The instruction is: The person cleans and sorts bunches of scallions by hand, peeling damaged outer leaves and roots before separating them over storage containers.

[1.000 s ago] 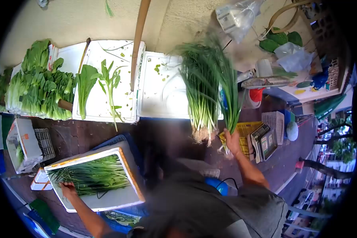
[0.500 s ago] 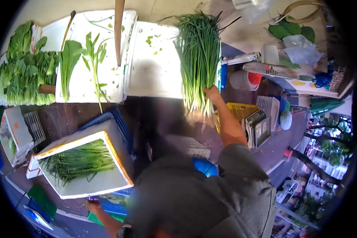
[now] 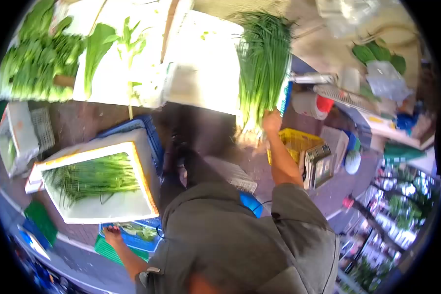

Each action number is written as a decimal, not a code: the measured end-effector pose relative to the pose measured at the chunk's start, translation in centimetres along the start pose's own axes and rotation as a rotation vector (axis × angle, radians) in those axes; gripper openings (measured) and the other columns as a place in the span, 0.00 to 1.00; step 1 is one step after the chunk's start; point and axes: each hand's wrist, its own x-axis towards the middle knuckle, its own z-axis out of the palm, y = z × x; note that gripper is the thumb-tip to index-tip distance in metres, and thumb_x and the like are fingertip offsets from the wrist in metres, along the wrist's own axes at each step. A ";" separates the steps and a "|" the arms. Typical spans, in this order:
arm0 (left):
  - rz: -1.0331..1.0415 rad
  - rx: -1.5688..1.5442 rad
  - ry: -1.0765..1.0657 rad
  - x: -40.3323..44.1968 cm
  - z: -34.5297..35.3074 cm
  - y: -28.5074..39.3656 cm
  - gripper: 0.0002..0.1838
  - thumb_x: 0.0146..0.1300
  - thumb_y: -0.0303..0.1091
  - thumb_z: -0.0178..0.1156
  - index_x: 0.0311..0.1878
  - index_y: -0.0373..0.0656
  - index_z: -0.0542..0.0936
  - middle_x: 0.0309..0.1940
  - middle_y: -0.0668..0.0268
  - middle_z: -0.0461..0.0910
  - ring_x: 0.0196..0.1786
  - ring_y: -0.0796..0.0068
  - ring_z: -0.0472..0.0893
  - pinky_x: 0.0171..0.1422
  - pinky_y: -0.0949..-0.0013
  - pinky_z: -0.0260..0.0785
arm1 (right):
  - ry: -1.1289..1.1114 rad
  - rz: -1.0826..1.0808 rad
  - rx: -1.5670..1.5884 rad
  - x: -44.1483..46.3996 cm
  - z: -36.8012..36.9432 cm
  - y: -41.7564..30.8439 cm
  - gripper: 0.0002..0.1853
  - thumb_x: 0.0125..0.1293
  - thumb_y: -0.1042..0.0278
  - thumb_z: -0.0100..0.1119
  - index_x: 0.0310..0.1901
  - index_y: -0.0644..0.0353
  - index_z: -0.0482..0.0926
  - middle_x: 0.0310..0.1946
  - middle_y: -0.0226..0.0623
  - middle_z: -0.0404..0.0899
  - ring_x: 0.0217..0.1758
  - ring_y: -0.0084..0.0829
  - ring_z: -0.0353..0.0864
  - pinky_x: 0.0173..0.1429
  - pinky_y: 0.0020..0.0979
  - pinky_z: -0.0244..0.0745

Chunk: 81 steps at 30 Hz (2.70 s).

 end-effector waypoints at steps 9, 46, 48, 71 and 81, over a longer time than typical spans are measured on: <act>0.042 -0.215 0.137 -3.7 -3.7 -3.4 0.08 0.74 0.34 0.48 0.45 0.39 0.72 0.27 0.59 0.75 0.21 0.63 0.75 0.24 0.61 0.71 | -0.088 -0.312 0.572 0.4 0.6 0.5 0.42 0.66 0.48 0.64 0.67 0.78 0.63 0.61 0.65 0.71 0.64 0.59 0.71 0.71 0.46 0.63; -0.076 -0.073 0.114 -0.2 -21.5 -15.0 0.30 0.68 0.36 0.57 0.70 0.36 0.64 0.44 0.59 0.82 0.35 0.72 0.83 0.39 0.71 0.75 | -0.478 -1.029 -0.394 -46.2 27.7 -41.8 0.26 0.59 0.60 0.57 0.56 0.67 0.67 0.46 0.60 0.82 0.47 0.56 0.84 0.52 0.47 0.80; -0.071 -0.060 0.057 -0.2 -20.0 -14.4 0.27 0.69 0.37 0.58 0.68 0.36 0.67 0.44 0.59 0.82 0.35 0.72 0.83 0.41 0.71 0.75 | -0.500 -1.008 -0.471 -48.5 24.5 -42.7 0.24 0.62 0.59 0.56 0.56 0.64 0.66 0.45 0.60 0.83 0.50 0.56 0.84 0.53 0.47 0.79; -0.254 -0.363 -0.501 -11.5 10.7 -7.4 0.45 0.68 0.44 0.64 0.72 0.20 0.52 0.59 0.40 0.73 0.56 0.57 0.80 0.56 0.58 0.78 | -1.668 -0.835 0.338 -49.4 4.3 -30.8 0.17 0.72 0.71 0.55 0.60 0.64 0.71 0.42 0.39 0.81 0.37 0.31 0.84 0.36 0.33 0.84; -0.247 -0.652 -0.579 -10.6 11.8 -13.8 0.17 0.68 0.32 0.64 0.52 0.29 0.76 0.42 0.53 0.83 0.39 0.62 0.85 0.38 0.60 0.82 | -1.579 -0.802 0.332 -43.6 3.4 -28.8 0.16 0.67 0.73 0.62 0.54 0.69 0.75 0.30 0.33 0.80 0.30 0.21 0.78 0.34 0.25 0.74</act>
